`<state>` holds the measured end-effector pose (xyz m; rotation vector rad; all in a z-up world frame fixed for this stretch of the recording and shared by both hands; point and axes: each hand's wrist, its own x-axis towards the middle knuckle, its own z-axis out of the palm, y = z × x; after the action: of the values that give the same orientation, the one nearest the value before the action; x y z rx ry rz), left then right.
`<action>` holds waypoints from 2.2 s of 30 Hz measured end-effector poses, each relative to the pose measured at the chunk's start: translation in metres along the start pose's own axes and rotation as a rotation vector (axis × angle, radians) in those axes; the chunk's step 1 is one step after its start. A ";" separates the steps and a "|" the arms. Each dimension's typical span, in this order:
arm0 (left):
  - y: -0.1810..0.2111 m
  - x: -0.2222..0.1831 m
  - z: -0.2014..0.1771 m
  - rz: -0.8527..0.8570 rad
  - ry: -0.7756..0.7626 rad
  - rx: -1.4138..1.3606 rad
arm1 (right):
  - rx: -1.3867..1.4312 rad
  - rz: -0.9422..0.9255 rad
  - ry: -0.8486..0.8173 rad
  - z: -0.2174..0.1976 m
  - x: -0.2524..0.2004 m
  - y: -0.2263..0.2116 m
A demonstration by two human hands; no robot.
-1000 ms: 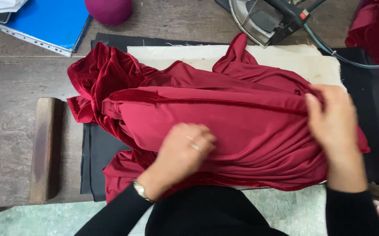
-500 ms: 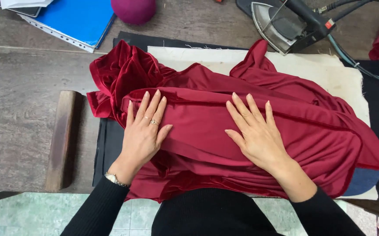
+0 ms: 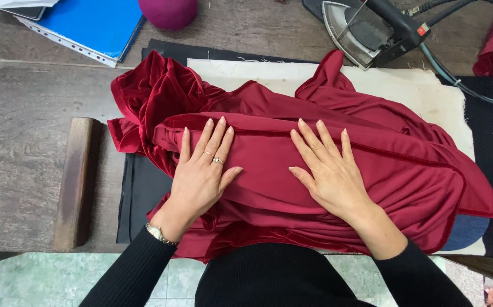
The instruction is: Pressing seams on a red velvet garment using a steam iron and a tailor's clapper to set the shape.
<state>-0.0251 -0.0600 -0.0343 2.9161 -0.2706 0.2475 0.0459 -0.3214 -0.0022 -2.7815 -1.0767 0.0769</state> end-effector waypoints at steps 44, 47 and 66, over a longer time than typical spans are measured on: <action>0.034 0.025 0.024 0.147 0.216 0.162 | 0.095 0.372 0.178 -0.010 0.158 0.348; 0.039 0.030 0.020 0.109 0.323 0.165 | 0.339 0.573 -0.137 -0.032 0.206 0.341; 0.026 0.022 -0.010 0.125 0.093 -0.104 | 0.538 0.616 -0.241 -0.077 0.213 0.298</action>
<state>-0.0100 -0.0863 -0.0157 2.7797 -0.4381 0.3752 0.4096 -0.4054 0.0264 -2.5129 -0.1411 0.6737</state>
